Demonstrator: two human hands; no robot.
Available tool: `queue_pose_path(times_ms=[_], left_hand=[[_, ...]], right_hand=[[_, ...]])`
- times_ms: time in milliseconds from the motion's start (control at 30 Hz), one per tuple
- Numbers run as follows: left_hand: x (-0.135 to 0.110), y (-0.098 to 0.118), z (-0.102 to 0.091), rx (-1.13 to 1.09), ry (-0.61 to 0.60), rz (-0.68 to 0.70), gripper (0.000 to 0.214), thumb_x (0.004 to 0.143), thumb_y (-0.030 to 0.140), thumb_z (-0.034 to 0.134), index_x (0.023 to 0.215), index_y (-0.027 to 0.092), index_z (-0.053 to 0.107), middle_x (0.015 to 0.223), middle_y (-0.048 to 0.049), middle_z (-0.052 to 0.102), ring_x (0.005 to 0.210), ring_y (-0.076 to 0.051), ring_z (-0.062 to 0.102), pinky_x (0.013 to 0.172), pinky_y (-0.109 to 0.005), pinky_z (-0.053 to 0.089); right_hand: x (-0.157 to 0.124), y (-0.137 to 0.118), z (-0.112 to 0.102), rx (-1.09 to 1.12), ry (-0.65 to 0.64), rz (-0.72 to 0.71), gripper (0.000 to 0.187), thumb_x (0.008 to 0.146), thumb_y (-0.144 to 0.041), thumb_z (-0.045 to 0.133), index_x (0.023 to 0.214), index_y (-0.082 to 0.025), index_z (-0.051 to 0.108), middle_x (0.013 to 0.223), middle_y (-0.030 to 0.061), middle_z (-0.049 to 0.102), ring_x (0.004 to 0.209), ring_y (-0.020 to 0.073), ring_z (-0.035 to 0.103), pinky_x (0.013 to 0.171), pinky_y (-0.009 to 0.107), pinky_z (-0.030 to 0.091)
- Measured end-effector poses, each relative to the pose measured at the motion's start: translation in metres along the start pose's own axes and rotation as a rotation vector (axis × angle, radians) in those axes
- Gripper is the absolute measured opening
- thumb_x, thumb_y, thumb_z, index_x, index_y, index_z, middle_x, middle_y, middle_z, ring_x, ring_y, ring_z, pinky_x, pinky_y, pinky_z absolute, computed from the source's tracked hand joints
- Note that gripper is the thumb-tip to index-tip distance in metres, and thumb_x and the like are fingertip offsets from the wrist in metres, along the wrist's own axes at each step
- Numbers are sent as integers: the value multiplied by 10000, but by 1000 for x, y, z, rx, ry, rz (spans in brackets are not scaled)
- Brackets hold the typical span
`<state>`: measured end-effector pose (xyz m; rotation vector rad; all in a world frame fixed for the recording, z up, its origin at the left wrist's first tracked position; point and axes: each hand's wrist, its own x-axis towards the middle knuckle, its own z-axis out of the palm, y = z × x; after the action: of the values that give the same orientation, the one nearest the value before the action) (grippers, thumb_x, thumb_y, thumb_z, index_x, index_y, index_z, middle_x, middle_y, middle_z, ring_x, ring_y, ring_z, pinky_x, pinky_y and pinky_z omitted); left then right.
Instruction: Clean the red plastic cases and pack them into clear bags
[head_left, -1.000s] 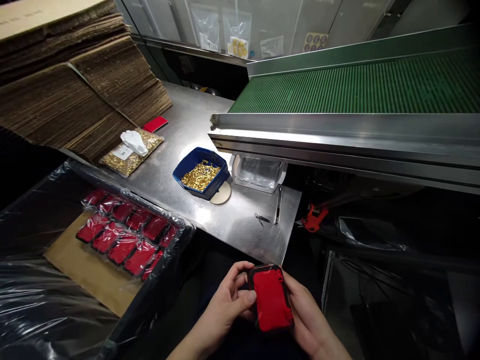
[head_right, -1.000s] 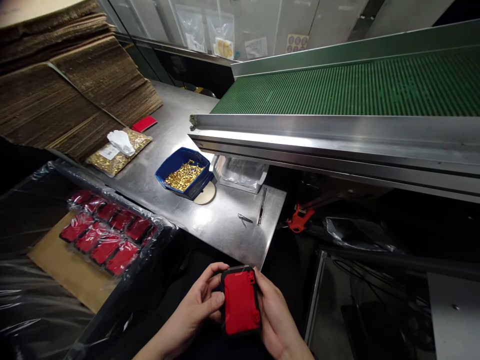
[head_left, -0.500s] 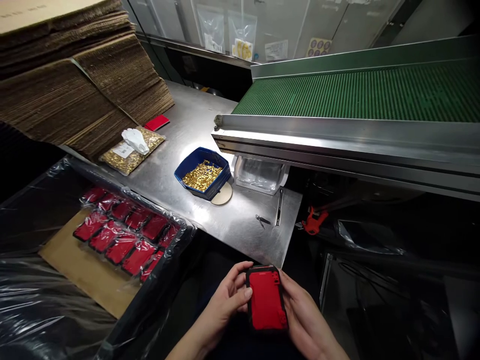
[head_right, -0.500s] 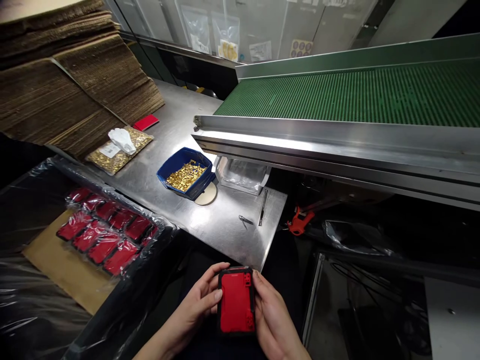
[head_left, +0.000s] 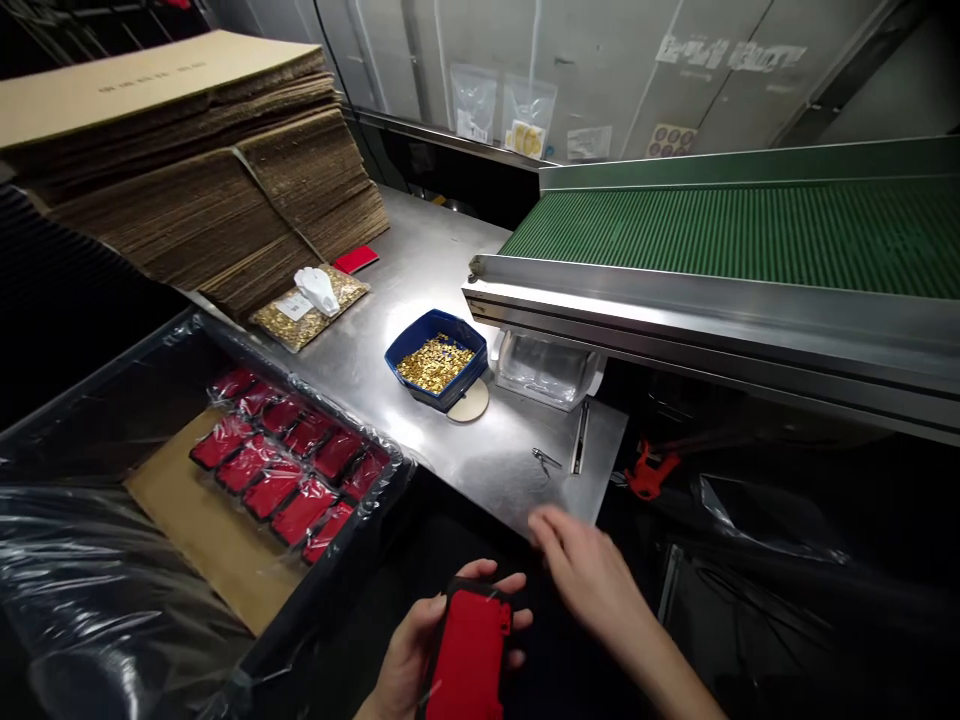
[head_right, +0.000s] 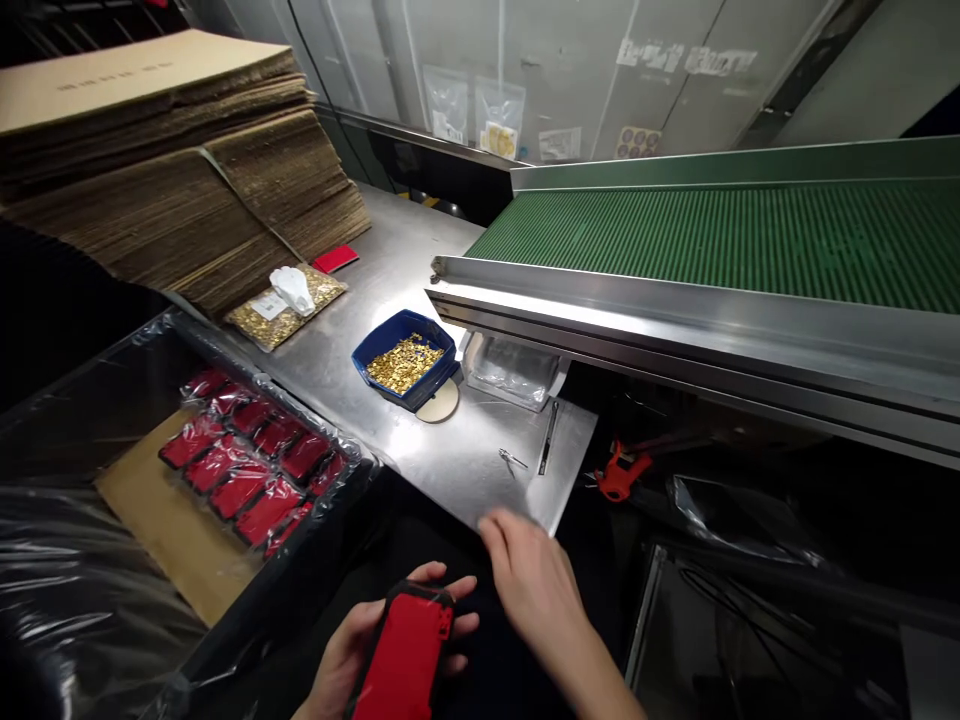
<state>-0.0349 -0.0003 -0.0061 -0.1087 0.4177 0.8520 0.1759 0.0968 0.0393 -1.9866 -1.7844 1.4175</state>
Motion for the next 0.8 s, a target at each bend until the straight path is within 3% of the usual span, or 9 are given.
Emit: queue_pose_path(times_ms=[100,167,300,400,500,633,733,800], left_hand=[[-14,4,-1,79,-15,64,645,892,422,638,1472,146,581,1594,-249,484,1410,-468,524,1203,-579,318],[-23,6,2,95,-28,77,686,861,383,671,1496,154,549,1605,-254,466,1413,-483,515,1187,-611,327],[-40,5,11,7,51,134,608,921,501,650,1456,222,576,1603,-216,488,1416,-451,527,1143,-604,402],[-48,0,14,-8,143,182,604,913,584,684,1394,225,614,1581,-207,522,1391,-432,559,1122,-560,447],[-48,-2,13,8,236,177,550,928,552,692,1345,201,621,1526,-225,576,1282,-404,654,1034,-516,524],[-38,0,7,-16,349,129,474,984,564,600,1260,179,627,1416,-228,662,1090,-333,747,890,-441,589],[-27,2,2,-20,342,86,477,1000,574,560,1253,174,619,1378,-224,684,1042,-320,757,852,-424,599],[-20,2,0,-8,296,70,482,997,572,563,1259,171,616,1378,-229,682,1044,-324,755,846,-420,602]], right_hand=[[71,-41,-1,-32,166,-53,313,1070,-412,443,1218,-250,667,1227,59,741,1159,241,672,991,351,456],[122,-64,9,-46,219,-4,390,1043,-377,523,1364,-163,580,1361,154,660,1257,288,619,1070,431,446],[192,-88,33,-6,264,142,428,995,-432,627,1296,-127,610,1312,148,656,1203,285,637,1065,527,490],[205,-85,48,62,243,153,342,972,-449,667,1156,-161,673,1206,98,696,1112,245,664,1015,484,528],[187,-72,54,145,227,112,284,971,-416,659,1097,-162,674,1120,73,712,1037,223,675,967,452,540],[121,-39,35,253,248,75,365,995,-458,520,1184,-156,599,1073,114,712,998,269,668,935,452,519],[49,-9,2,369,95,-16,449,936,-594,554,1171,-215,610,1026,65,724,946,254,682,837,350,545],[-1,8,-18,398,-117,-68,404,901,-593,636,1113,-252,676,1000,40,733,922,240,682,794,303,531]])
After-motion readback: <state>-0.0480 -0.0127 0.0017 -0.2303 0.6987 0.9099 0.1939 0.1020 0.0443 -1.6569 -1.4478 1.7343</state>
